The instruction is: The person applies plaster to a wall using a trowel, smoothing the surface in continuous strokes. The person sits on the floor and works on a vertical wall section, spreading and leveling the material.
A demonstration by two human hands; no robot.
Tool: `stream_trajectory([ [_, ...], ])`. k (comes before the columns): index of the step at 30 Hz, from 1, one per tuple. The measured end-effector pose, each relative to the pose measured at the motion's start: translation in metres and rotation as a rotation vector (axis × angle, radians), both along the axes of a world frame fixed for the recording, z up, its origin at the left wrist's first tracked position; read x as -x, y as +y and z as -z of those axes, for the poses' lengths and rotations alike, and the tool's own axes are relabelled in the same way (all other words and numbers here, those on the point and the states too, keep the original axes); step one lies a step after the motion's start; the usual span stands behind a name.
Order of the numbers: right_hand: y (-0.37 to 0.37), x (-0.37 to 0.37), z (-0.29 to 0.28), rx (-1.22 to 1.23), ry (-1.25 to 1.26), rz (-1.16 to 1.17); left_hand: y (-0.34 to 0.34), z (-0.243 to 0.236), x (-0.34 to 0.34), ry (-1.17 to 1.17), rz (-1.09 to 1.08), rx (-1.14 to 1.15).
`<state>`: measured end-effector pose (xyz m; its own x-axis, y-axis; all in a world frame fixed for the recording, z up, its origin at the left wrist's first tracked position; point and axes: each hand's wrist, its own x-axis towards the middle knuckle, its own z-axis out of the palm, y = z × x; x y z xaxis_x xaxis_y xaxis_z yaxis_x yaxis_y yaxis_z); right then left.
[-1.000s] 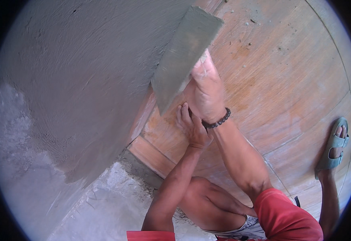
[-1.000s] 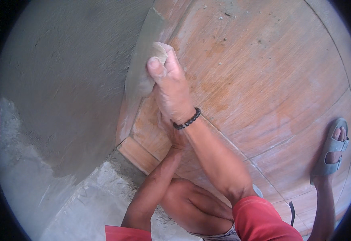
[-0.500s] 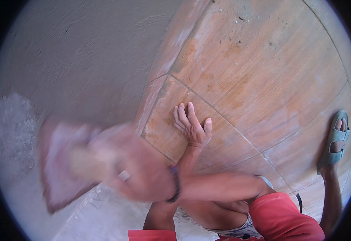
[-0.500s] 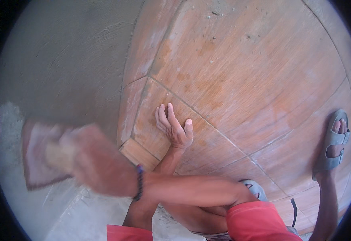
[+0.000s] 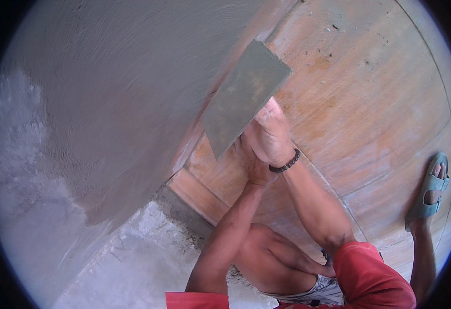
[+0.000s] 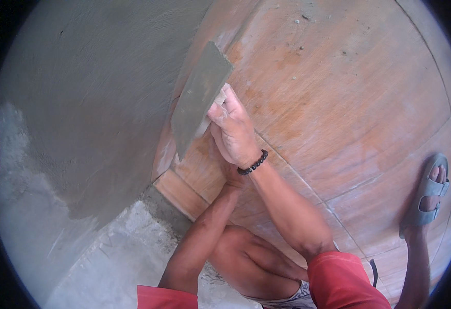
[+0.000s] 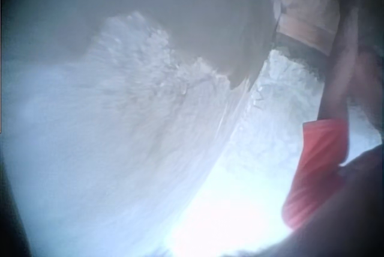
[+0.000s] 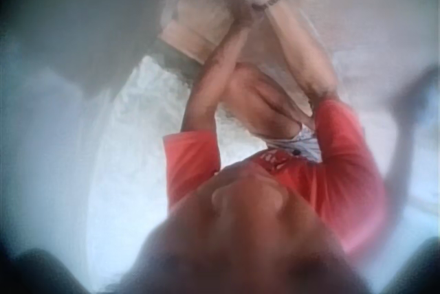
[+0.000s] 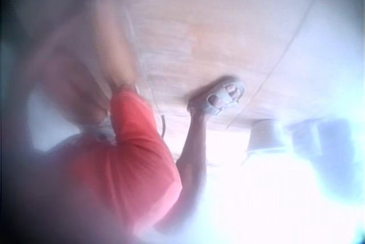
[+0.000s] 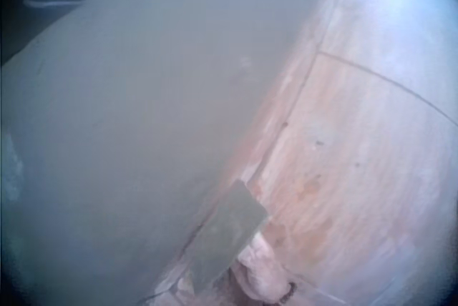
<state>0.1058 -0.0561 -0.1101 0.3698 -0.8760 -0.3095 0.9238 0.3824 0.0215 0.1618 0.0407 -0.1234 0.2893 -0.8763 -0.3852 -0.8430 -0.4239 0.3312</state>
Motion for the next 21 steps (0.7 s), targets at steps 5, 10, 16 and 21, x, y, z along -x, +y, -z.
stream_trajectory([
  [5, -0.002, -0.008, 0.001, 0.024, -0.019, -0.046, 0.01, 0.005, 0.005, -0.114, 0.03, 0.09],
  [10, 0.0, -0.017, -0.007, 0.006, -0.046, -0.013, 0.04, 0.026, -0.014, -0.042, -0.003, -0.013],
  [16, -0.003, -0.024, -0.027, -0.063, 0.275, -0.01, 0.025, 0.007, 0.007, -0.103, 0.109, 0.055],
  [21, -0.007, -0.056, -0.097, -0.196, 0.541, -0.112, 0.028, 0.0, -0.007, -0.296, 0.252, 0.221],
])
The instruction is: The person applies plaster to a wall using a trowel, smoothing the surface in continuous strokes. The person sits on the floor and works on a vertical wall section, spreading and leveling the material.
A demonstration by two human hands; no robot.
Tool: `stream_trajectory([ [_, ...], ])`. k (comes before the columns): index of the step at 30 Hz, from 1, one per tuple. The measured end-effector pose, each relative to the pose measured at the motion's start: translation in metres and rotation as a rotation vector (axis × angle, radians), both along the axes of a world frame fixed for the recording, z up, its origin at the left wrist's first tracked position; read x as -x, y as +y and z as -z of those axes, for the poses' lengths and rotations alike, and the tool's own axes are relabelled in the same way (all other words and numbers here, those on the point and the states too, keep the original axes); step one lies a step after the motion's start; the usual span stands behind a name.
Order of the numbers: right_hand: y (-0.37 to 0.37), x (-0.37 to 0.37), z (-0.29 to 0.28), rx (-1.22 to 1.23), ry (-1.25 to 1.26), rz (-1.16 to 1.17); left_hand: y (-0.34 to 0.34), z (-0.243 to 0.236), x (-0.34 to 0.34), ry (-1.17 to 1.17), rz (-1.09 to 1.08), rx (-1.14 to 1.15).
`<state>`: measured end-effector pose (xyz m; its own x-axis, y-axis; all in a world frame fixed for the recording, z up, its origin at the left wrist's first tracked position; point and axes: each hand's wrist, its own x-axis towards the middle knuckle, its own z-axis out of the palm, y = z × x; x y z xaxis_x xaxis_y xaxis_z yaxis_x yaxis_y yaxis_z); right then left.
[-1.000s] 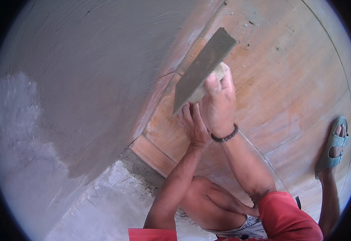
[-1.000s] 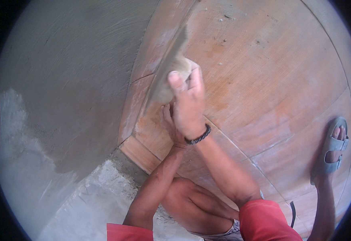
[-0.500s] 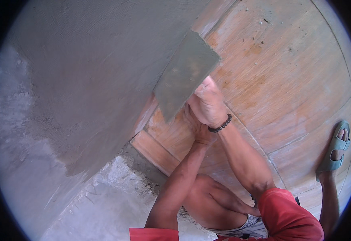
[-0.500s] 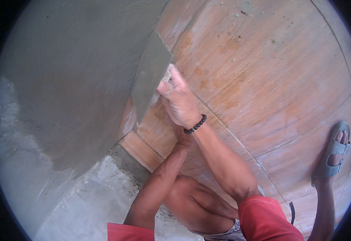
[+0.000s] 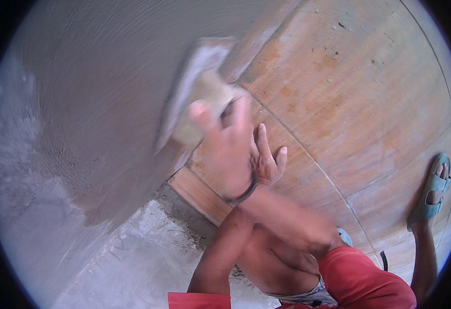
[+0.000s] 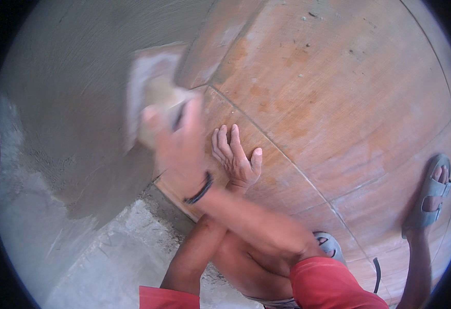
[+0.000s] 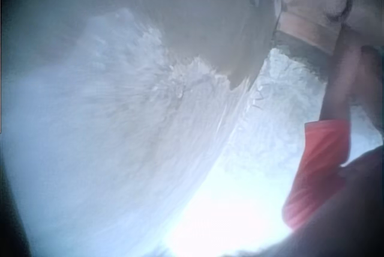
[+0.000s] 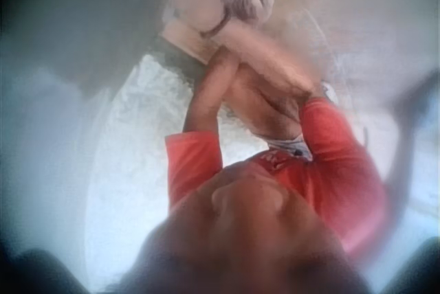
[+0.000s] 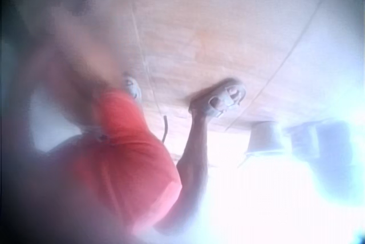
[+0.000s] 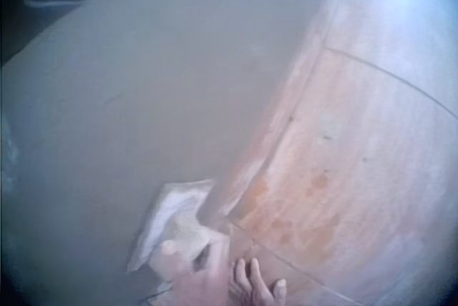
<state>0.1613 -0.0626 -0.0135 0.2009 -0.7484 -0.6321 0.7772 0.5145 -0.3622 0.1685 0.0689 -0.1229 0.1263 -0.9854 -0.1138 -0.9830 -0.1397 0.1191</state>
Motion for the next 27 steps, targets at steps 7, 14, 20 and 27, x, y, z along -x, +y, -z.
stream_trajectory([
  [7, 0.027, 0.022, -0.089, 0.836, -0.139, 0.034, -0.005, 0.023, 0.007, 0.043, 0.043, 0.076],
  [14, -0.041, 0.118, 0.085, 0.278, -0.096, 0.235, -0.001, 0.013, 0.004, 0.037, 0.017, 0.066],
  [20, -0.09, 0.123, 0.11, 0.339, -0.294, 0.324, -0.003, 0.015, 0.008, -0.003, 0.046, 0.05],
  [27, -0.087, 0.097, 0.089, 0.298, -0.393, 0.32, 0.0, 0.016, 0.004, -0.01, 0.041, 0.041],
])
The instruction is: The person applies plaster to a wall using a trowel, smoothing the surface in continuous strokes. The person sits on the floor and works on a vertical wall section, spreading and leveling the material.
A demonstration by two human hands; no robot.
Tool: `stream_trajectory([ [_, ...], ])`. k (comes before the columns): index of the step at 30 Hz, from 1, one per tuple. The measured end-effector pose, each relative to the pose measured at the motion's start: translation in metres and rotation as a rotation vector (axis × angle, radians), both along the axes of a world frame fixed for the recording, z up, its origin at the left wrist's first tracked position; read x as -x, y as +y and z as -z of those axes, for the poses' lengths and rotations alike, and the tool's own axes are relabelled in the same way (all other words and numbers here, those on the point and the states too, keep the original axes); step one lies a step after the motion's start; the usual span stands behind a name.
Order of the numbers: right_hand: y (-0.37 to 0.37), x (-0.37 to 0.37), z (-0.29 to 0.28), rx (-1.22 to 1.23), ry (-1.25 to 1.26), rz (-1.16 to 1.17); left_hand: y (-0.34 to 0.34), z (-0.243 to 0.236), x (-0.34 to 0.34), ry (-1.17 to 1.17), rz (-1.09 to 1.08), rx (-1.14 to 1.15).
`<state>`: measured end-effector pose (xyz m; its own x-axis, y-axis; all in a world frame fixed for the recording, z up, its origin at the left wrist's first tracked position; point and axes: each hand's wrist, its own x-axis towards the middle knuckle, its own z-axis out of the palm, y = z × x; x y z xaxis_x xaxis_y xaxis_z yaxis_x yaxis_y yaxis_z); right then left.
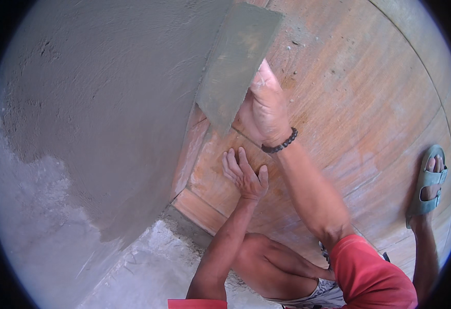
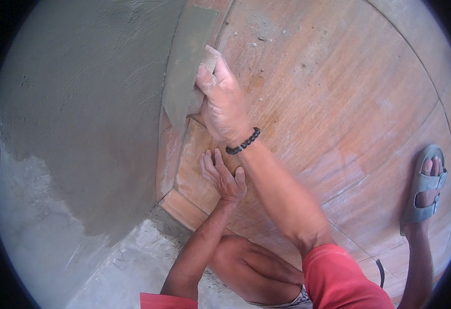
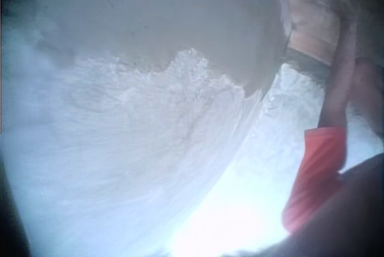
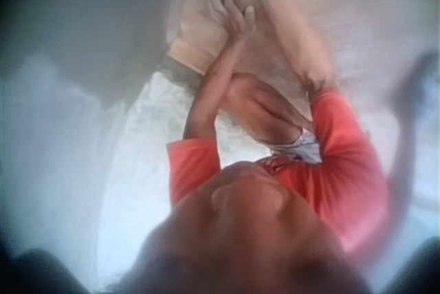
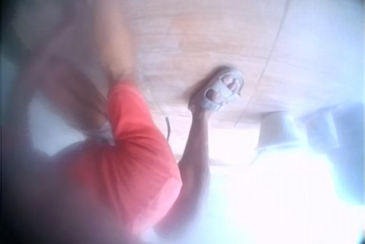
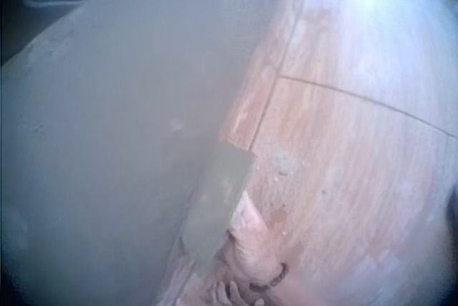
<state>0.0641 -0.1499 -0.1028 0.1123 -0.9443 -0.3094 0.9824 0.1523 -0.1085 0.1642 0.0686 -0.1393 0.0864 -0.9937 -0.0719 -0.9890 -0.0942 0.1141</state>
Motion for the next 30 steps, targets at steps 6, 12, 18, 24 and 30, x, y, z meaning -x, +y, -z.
stream_trajectory([
  [6, -0.005, -0.005, -0.033, -0.046, 0.366, -0.046, 0.009, 0.011, -0.008, 0.055, 0.009, 0.034],
  [12, 0.011, -0.044, -0.129, -0.022, 0.833, 0.057, 0.0, -0.01, 0.0, -0.024, -0.008, -0.001],
  [18, 0.05, -0.027, -0.132, 0.315, 0.689, 0.034, 0.005, -0.005, -0.008, -0.001, -0.007, 0.022],
  [24, -0.024, 0.058, 0.0, -0.13, 0.04, 0.191, -0.001, -0.003, 0.002, -0.007, 0.017, -0.008],
  [30, -0.095, 0.071, 0.03, -0.081, 0.018, 0.22, 0.0, -0.003, 0.003, 0.005, 0.005, -0.035],
])
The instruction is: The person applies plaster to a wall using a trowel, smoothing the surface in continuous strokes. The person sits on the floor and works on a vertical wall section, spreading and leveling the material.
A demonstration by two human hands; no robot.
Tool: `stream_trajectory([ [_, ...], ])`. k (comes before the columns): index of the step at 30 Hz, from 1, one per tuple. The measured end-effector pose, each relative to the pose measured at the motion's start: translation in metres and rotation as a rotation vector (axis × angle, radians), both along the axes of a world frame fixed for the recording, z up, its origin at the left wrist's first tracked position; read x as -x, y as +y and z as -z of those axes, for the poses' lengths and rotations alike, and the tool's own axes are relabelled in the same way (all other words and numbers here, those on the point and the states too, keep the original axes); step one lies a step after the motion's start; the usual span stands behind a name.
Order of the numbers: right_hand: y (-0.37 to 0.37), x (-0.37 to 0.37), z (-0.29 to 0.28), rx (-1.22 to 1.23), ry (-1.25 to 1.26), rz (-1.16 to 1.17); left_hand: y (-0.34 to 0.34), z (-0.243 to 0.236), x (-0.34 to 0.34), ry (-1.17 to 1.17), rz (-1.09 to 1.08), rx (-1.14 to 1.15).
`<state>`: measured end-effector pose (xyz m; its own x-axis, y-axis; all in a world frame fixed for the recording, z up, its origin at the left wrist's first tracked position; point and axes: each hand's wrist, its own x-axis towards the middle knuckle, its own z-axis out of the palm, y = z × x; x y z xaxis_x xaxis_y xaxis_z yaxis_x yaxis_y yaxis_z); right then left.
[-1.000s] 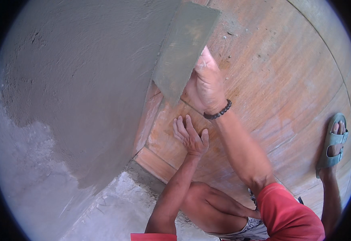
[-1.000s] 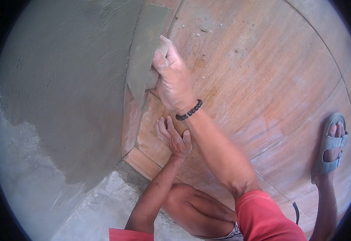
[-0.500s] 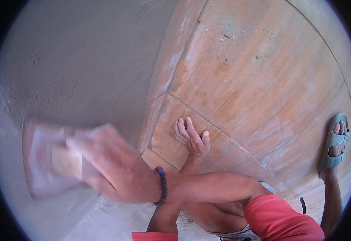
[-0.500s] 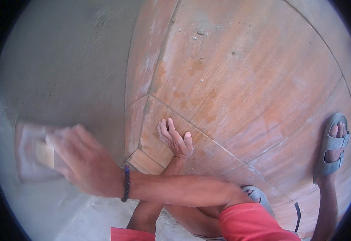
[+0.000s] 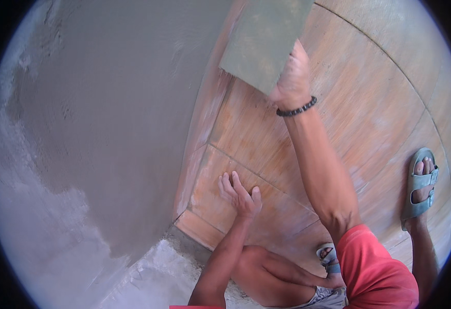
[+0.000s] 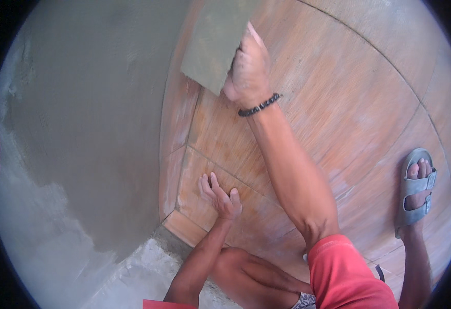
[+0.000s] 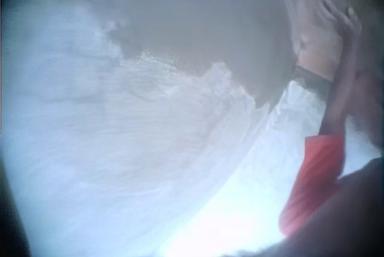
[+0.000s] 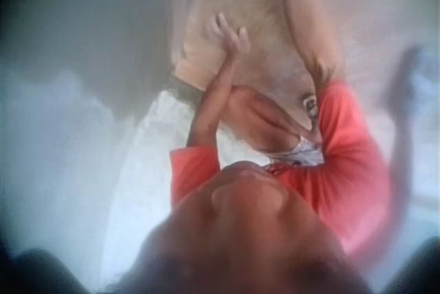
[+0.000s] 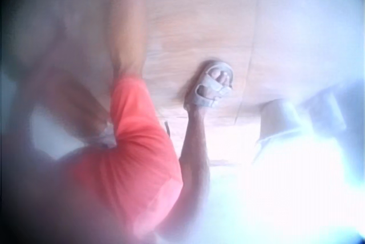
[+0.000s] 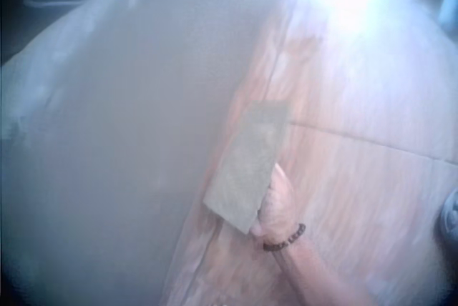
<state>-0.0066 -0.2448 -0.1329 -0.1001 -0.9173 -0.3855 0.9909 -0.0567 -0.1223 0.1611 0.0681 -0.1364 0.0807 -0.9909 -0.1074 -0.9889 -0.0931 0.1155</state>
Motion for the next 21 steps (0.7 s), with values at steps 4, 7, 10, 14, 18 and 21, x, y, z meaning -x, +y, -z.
stream_trajectory([
  [4, -0.025, 0.009, -0.004, -0.007, 0.025, -0.025, 0.0, -0.002, 0.001, -0.015, -0.003, 0.001],
  [7, -0.031, 0.011, -0.004, -0.003, 0.028, -0.044, -0.001, -0.001, 0.0, -0.023, 0.011, 0.011],
  [10, -0.031, 0.009, -0.004, 0.036, -0.007, -0.034, 0.0, 0.0, -0.001, -0.034, 0.014, 0.014],
  [14, -0.028, 0.005, 0.016, 0.097, 0.002, -0.027, -0.002, -0.001, 0.0, -0.037, 0.019, 0.004],
  [18, -0.026, 0.002, 0.021, 0.158, 0.1, -0.04, -0.002, -0.001, 0.0, -0.037, 0.022, 0.01],
  [21, -0.021, 0.002, 0.013, 0.155, 0.17, -0.055, -0.003, -0.001, 0.001, -0.033, 0.027, 0.018],
])
